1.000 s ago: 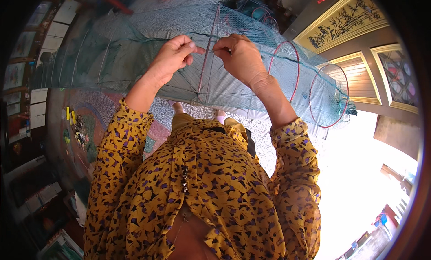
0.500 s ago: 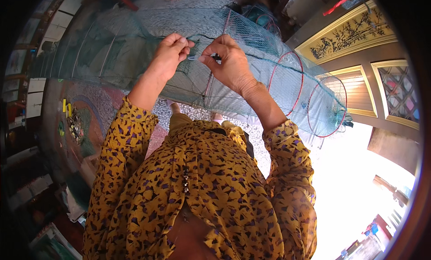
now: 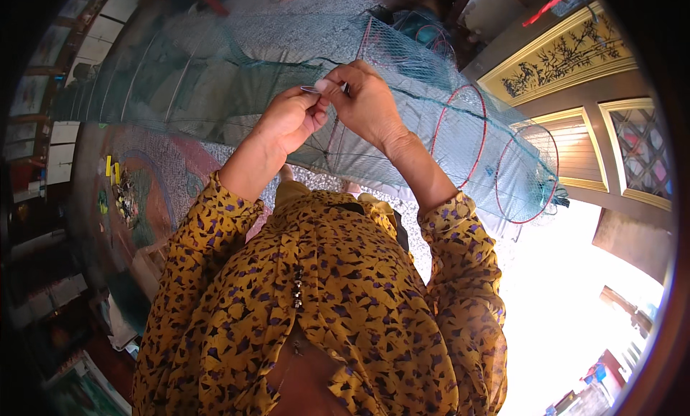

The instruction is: The person repairs a large green fishing net by hand using a small tool, threading it through the mesh and red support rings while the net is spread across the floor.

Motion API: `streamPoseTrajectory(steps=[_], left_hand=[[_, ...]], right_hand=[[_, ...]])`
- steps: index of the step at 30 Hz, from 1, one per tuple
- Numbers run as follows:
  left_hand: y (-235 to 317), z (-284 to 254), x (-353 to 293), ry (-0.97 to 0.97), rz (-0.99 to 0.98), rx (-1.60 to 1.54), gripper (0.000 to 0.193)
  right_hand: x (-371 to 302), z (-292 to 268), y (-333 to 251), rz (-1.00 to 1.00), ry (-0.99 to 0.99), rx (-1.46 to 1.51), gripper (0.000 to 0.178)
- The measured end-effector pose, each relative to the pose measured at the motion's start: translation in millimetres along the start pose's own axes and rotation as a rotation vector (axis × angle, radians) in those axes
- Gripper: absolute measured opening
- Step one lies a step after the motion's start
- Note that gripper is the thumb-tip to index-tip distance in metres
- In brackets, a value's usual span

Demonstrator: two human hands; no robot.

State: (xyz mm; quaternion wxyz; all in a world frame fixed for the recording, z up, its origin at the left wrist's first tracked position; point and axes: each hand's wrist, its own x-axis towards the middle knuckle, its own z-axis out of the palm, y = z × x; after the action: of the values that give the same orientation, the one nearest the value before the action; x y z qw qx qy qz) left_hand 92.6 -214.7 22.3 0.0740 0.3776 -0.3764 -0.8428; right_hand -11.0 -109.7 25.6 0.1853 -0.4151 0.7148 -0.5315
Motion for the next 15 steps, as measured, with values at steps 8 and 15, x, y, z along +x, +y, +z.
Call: streamPoseTrajectory(steps=[8, 15], left_hand=[[-8.0, 5.8, -12.4, 0.094, 0.12, 0.005, 0.008], [-15.7, 20.9, -25.9, 0.046, 0.385, 0.352, 0.024]], right_hand=[[12.1, 7.3, -45.6, -0.289, -0.228, -0.836, 0.016], [46.7, 2.7, -103.0, -0.494, 0.135, 0.152, 0.01]])
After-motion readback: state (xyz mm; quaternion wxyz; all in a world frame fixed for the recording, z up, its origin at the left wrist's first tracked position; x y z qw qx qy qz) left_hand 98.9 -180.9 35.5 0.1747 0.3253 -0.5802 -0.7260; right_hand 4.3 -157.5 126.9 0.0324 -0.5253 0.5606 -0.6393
